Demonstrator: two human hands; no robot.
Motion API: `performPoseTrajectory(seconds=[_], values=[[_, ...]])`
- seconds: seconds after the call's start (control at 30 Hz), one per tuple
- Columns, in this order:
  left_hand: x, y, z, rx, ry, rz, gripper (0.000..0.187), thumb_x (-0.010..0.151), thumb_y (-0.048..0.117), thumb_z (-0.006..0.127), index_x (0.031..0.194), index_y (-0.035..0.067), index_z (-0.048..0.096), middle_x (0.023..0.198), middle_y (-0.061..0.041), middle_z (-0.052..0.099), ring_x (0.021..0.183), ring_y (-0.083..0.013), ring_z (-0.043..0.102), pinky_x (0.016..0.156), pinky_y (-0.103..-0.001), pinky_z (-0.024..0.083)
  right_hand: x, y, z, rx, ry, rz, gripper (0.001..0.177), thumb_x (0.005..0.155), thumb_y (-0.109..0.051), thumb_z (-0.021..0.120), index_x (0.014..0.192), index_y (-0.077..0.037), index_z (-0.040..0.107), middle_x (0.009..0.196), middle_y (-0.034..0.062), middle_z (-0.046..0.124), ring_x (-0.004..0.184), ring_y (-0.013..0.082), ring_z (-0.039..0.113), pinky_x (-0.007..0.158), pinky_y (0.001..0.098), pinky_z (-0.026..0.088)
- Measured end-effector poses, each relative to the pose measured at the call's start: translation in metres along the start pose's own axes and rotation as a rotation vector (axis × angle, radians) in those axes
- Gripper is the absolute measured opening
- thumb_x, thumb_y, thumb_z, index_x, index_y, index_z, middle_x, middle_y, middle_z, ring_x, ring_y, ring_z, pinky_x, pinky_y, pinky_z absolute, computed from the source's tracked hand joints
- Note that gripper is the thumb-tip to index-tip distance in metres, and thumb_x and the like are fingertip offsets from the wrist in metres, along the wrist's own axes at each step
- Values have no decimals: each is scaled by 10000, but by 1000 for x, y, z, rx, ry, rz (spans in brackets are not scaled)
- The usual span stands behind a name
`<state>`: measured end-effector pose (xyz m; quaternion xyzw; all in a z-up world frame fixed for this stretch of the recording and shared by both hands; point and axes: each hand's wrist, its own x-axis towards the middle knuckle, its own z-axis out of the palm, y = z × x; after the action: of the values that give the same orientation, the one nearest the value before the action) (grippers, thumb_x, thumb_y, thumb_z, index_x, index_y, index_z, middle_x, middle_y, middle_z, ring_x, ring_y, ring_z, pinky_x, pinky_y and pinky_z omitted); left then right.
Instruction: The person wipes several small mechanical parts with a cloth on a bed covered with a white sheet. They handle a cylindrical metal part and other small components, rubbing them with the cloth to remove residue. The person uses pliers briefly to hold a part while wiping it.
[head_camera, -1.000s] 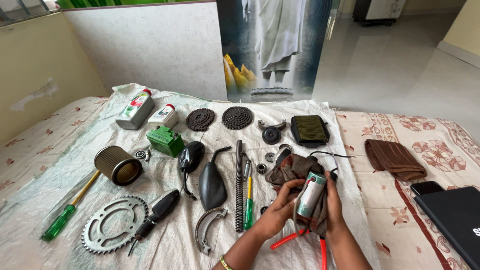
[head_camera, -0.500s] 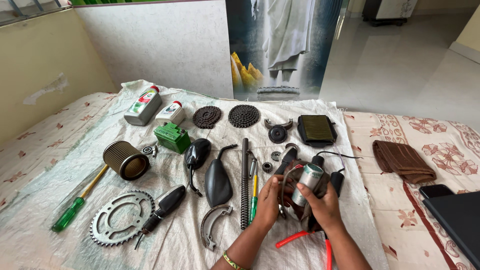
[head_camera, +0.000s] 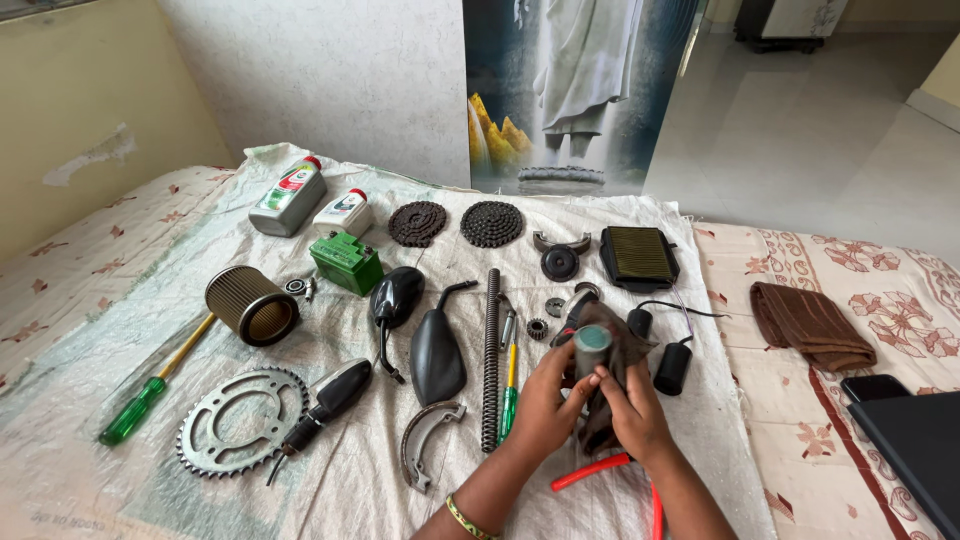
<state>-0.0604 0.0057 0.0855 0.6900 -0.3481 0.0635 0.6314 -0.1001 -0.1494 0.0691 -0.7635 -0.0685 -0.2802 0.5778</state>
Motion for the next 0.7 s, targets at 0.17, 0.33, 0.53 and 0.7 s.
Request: performPoseTrajectory(seconds=[0.17, 0.33, 0.53, 0.7], values=[[7, -44, 7, -309, 121, -71, 442, 1010, 253, 674, 1357, 13, 543, 1219, -124, 691, 1118, -240, 682, 910, -378, 576, -7, -2, 3, -158, -122, -24, 506, 943, -92, 607, 1440, -59, 512, 1416, 99, 547, 1267, 234, 560, 1014, 346, 439], [12, -73, 2, -686, 280, -449, 531, 1005, 435, 545, 1369, 53, 488, 1188, -96, 661, 1060, -234, 690, 866, -429, 612, -6, 7, 6, -337, -58, 214, 345, 920, -153, 678, 1257, -81, 696, 1155, 97, 703, 962, 230, 709, 817, 350, 564], [10, -59, 6, -658, 230, -314, 528, 971, 364, 593, 1409, 114, 436, 1278, -74, 611, 1179, -190, 642, 982, -384, 570, 5, 19, -12, 572, 166, 599, 411, 923, -186, 653, 1308, -43, 626, 1160, 128, 723, 983, 222, 709, 856, 359, 578], [2, -32, 8, -202, 115, 17, 447, 928, 40, 736, 1325, 26, 531, 1182, -101, 577, 1103, -194, 634, 932, -330, 540, 3, 17, -4, 622, 107, 578, 509, 854, -149, 724, 1336, -65, 583, 1203, 95, 712, 1062, 198, 704, 911, 356, 570]])
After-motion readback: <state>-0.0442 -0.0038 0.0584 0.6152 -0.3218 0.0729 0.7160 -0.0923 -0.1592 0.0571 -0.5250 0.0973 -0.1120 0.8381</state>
